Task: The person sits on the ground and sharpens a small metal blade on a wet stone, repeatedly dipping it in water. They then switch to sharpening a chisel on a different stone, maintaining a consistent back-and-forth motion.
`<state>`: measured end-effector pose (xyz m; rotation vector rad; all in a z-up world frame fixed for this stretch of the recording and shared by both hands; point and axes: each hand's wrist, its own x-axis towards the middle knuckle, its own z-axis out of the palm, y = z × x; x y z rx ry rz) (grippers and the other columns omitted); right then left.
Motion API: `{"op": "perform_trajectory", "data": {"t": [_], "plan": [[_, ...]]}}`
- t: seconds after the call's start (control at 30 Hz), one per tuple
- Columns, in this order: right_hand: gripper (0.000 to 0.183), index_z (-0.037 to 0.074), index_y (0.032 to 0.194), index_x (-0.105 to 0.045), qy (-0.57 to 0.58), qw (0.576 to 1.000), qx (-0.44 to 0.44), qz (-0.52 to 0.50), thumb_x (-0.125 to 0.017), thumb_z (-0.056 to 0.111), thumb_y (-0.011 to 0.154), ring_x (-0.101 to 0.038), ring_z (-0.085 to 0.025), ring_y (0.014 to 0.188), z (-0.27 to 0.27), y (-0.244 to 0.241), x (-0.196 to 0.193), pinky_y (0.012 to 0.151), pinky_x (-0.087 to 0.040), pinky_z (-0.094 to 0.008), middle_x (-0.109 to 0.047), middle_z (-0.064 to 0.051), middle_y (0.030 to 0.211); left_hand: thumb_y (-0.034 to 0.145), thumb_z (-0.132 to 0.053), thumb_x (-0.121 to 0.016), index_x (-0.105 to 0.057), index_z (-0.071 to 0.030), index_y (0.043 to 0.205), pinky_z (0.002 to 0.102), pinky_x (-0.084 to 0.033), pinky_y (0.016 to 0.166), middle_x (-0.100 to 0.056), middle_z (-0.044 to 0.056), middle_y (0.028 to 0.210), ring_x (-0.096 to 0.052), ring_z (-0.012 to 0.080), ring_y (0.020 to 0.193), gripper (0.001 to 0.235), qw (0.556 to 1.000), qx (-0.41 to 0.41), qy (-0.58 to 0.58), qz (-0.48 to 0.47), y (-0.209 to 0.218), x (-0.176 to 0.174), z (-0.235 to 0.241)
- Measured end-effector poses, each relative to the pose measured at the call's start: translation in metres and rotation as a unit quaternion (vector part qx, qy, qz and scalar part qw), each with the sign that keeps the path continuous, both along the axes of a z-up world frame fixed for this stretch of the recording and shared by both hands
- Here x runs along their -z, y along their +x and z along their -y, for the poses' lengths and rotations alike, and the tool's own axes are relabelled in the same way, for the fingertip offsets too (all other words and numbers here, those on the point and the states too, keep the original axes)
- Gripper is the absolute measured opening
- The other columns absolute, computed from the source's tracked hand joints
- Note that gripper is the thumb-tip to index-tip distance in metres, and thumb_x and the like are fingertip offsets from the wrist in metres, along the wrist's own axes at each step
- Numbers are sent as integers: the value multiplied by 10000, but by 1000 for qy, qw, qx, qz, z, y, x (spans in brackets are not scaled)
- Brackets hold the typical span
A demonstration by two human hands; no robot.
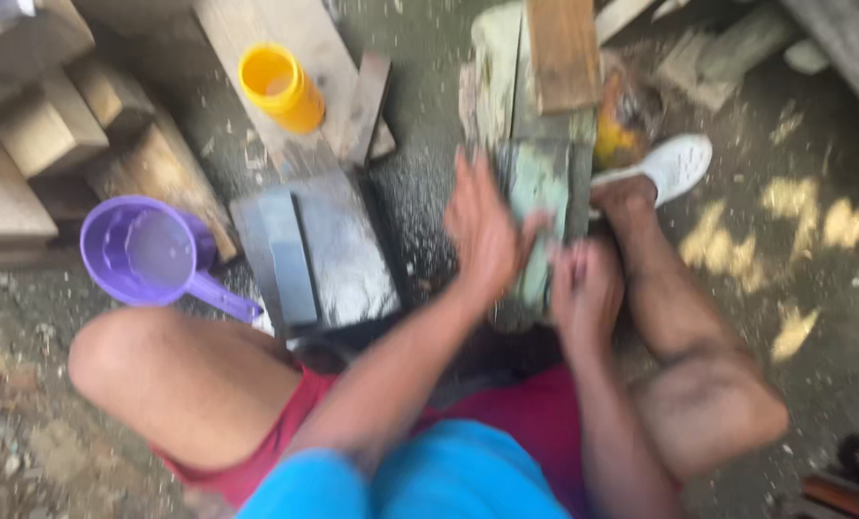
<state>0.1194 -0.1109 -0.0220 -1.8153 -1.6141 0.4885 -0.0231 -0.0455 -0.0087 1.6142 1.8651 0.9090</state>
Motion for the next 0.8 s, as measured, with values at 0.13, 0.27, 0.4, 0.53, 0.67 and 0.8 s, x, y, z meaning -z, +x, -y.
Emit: {"op": "perform_trajectory", "data": {"t": [0.13,0.27,0.4,0.53,0.67,0.8], "plan": [[246,31,887,-580,48,998,-14,-43,-707,192,1022,-573,-204,688,-48,5,-6,661,-479,-365,-605,-104,759,721,-423,-859,-152,10,1560,627,-221,1122,-121,302,1641,-309,483,1421,1180,996,-48,-74,26,19,-12,-51],[241,21,857,-573,-37,997,26,-57,-725,186,945,-530,-228,612,52,-17,-21,589,-454,-380,-543,-120,706,823,-466,-825,-135,42,1602,621,-243,1157,-148,348,1661,-350,498,1426,1159,999,8,-27,17,-8,-2,55],[238,26,840,-563,33,999,7,-15,-733,160,938,-515,-234,652,64,-19,-16,626,-448,-379,-508,-125,740,724,-468,-859,-100,44,1566,641,-224,1094,-83,381,1609,-314,518,1384,1245,993,14,-112,21,-11,0,66],[268,7,883,-588,30,997,22,-69,-760,172,1005,-529,-172,646,-45,6,11,639,-467,-356,-588,-91,735,705,-485,-857,-139,8,1577,631,-237,1135,-102,271,1669,-302,441,1451,1233,995,-50,-86,15,12,-4,-50],[257,11,879,-583,69,991,-11,-113,-747,165,1003,-514,-119,683,-61,11,12,645,-469,-325,-586,-55,755,698,-454,-875,-112,-15,1570,628,-205,1132,-38,259,1664,-225,428,1478,1240,989,-44,-134,33,16,-21,-59],[246,16,871,-601,-14,995,22,-95,-764,169,974,-500,-102,642,54,6,9,588,-436,-283,-556,-33,709,802,-448,-868,-141,17,1608,637,-212,1153,-57,327,1663,-221,488,1485,1180,999,27,-37,-17,-3,-10,42]]}}
